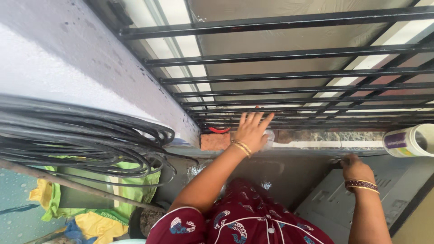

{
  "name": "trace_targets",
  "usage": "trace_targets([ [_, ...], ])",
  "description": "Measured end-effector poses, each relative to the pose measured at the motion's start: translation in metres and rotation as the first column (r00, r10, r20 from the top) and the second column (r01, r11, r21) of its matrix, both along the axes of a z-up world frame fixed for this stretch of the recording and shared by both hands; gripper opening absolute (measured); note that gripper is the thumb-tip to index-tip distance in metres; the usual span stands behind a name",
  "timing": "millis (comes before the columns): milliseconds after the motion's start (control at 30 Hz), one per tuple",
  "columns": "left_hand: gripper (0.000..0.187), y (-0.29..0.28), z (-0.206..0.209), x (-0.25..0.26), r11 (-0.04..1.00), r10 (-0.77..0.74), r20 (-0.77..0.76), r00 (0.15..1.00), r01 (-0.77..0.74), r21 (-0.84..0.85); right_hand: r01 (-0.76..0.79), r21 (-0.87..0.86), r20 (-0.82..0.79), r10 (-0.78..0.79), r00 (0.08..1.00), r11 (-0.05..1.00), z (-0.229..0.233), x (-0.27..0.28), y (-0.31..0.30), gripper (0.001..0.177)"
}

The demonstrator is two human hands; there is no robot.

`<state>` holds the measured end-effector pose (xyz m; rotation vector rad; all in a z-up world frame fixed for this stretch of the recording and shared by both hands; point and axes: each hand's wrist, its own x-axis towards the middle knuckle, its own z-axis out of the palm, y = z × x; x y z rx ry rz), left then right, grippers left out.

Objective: The person scrubs a black metal window grille with a blue sponge, repeatedly dipping it into a white cup of water. The person wipes the horizontal bars and the window sill, moving along the length of the grille.

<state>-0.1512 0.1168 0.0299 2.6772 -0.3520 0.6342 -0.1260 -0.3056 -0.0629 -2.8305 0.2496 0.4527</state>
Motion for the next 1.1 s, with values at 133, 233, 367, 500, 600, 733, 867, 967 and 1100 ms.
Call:
trace_targets([
  [133,0.038,0.025,0.025,-0.027,0.988,-0.01,0.162,0.987,0.035,-0.149,-0.256,0.019,0.227,0.245,0.942,0.966,0.05,0.003,0.056,0.025],
  [233,0.029,0.043,0.049,-0.039,0.997,0.071,0.518,0.852,-0.072,-0.018,-0.328,0.335,0.269,0.244,0.932,0.883,0.113,-0.001,0.108,0.024],
  [367,0.044,0.065,0.078,-0.023,0.939,0.335,0.46,0.822,-0.331,-0.09,-0.212,0.794,0.162,0.139,0.977,0.57,0.197,-0.003,0.184,0.021],
  [500,0.054,0.07,0.071,0.001,0.915,0.399,0.397,0.827,-0.389,-0.107,-0.524,0.69,0.571,0.07,0.818,0.5,0.254,-0.015,0.264,0.02],
  [600,0.056,0.072,0.047,0.019,0.91,0.397,0.529,0.75,-0.396,-0.122,-0.721,0.144,0.917,0.182,0.355,0.678,0.285,-0.026,0.339,0.033],
  [733,0.06,0.08,0.017,0.036,0.939,0.33,0.527,0.783,-0.328,-0.101,-0.787,-0.183,0.934,0.354,0.047,0.589,0.297,-0.017,0.447,0.043],
  [867,0.063,0.082,0.002,0.036,0.961,0.277,0.375,0.885,-0.253,-0.114,-0.713,-0.289,0.917,0.399,-0.014,0.639,0.293,-0.017,0.485,0.042],
  [967,0.066,0.084,-0.008,0.039,0.964,0.264,0.337,0.904,-0.23,-0.136,-0.729,-0.332,0.888,0.459,-0.027,0.599,0.291,-0.013,0.478,0.041],
  [1100,0.069,0.09,-0.018,0.058,0.951,0.303,0.314,0.9,-0.266,-0.156,-0.777,-0.337,0.857,0.515,-0.018,0.533,0.293,-0.001,0.465,0.042],
])
